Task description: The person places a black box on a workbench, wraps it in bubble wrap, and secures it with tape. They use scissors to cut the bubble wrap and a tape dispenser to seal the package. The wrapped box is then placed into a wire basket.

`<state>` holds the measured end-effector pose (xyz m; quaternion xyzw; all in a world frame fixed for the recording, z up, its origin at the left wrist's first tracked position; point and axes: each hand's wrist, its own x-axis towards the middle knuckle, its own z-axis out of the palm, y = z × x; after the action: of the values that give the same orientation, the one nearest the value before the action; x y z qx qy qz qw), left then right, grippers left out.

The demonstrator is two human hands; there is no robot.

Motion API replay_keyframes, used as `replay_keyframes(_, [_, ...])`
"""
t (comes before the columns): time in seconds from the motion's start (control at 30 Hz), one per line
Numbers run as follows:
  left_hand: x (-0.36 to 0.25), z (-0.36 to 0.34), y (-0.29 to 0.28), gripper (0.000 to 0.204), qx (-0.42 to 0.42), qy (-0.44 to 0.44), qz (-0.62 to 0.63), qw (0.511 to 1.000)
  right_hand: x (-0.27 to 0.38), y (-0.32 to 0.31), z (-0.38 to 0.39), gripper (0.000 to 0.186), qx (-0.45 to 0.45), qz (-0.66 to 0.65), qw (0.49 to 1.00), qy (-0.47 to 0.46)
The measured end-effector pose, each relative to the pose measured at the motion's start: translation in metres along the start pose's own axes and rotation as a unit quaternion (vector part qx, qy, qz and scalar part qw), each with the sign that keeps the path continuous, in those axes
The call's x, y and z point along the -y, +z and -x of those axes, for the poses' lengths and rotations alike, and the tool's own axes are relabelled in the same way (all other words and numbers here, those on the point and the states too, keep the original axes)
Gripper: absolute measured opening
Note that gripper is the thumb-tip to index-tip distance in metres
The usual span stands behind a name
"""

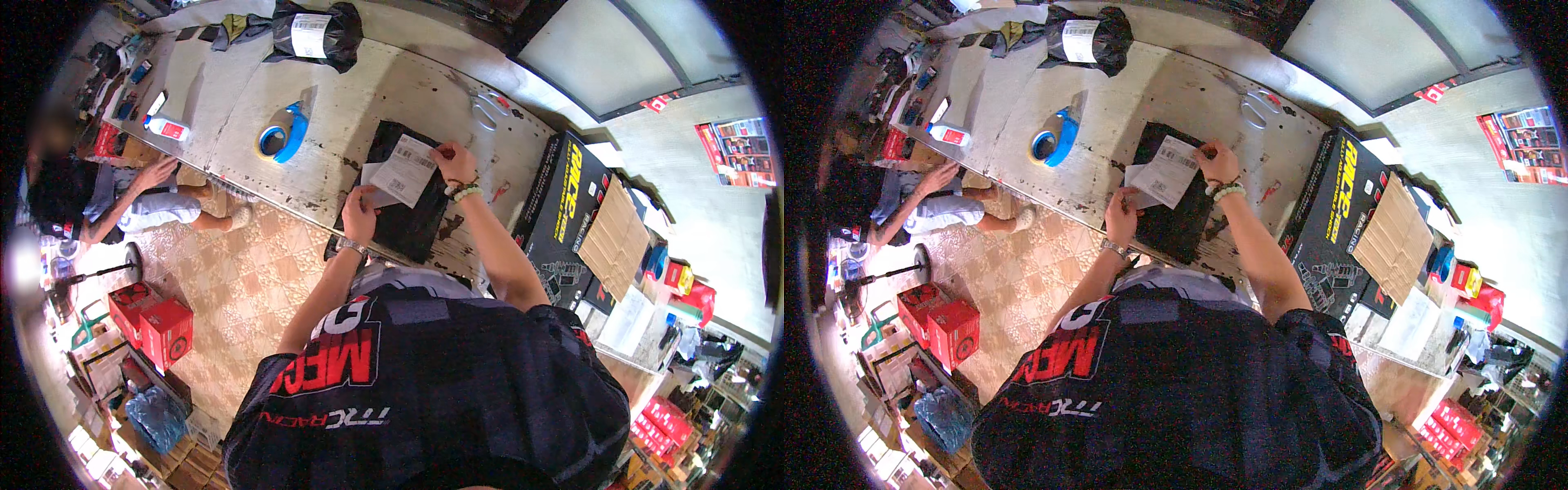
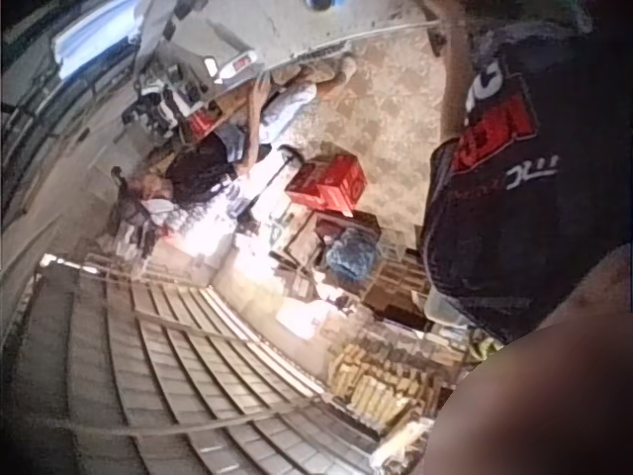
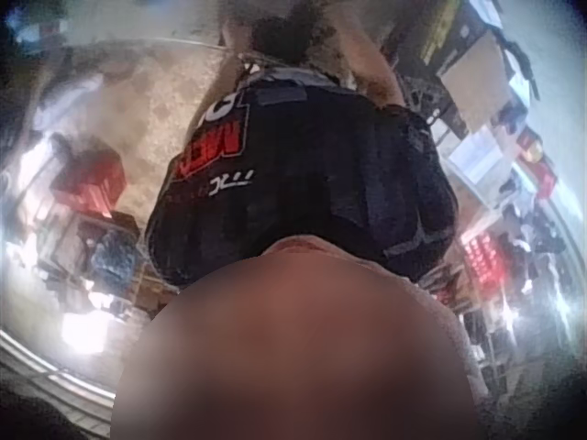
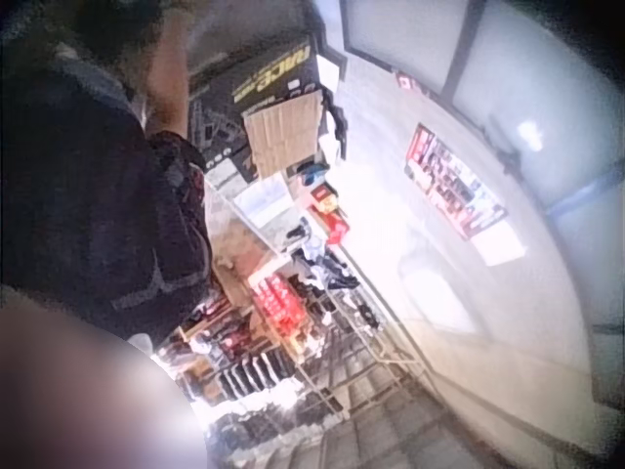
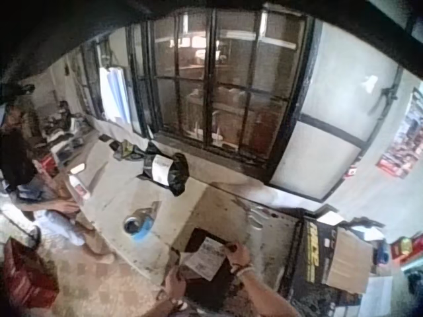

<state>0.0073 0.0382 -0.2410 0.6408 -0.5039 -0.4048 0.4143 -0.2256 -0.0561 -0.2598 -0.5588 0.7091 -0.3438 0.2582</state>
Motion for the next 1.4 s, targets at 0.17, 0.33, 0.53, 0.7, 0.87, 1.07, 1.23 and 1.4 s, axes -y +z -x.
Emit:
replay_keyframes(0.17, [0.003,0.005,0.004,0.03,-0.014,0.029,-0.067,0.997,-0.001,0.003,0.001,0.03,0.017,-0.011,1.0,0.008])
replay_keyframes(0.33, [0.013,0.004,0.008,0.029,-0.022,0.019,-0.092,0.995,0.0,0.003,0.004,0.03,0.004,0.023,1.0,0.007])
replay_keyframes(0.53, [0.014,0.003,0.006,0.027,-0.018,0.062,-0.135,0.989,0.013,-0.001,0.008,0.034,-0.005,0.059,0.998,-0.035])
replay_keyframes(0.7, [0.014,0.001,0.004,0.026,0.008,0.047,-0.168,0.985,0.009,0.006,0.02,0.038,-0.133,0.124,0.977,-0.115])
replay_keyframes(0.87, [0.016,0.002,0.004,0.026,0.005,0.085,-0.171,0.982,-0.028,0.001,0.004,0.031,-0.094,-0.001,0.996,0.014])
replay_keyframes(1.07, [0.012,0.001,0.005,0.025,0.008,0.063,-0.168,0.984,-0.016,-0.007,0.003,0.041,-0.065,0.127,0.976,-0.166])
replay_keyframes(1.23, [0.028,0.024,-0.013,0.03,0.039,0.022,-0.13,0.991,0.02,0.018,0.014,0.07,0.203,0.173,0.893,-0.363])
replay_keyframes(1.4, [0.091,0.088,-0.085,0.028,0.015,-0.113,-0.1,0.988,0.03,0.02,0.011,0.082,0.16,0.311,0.869,-0.35])
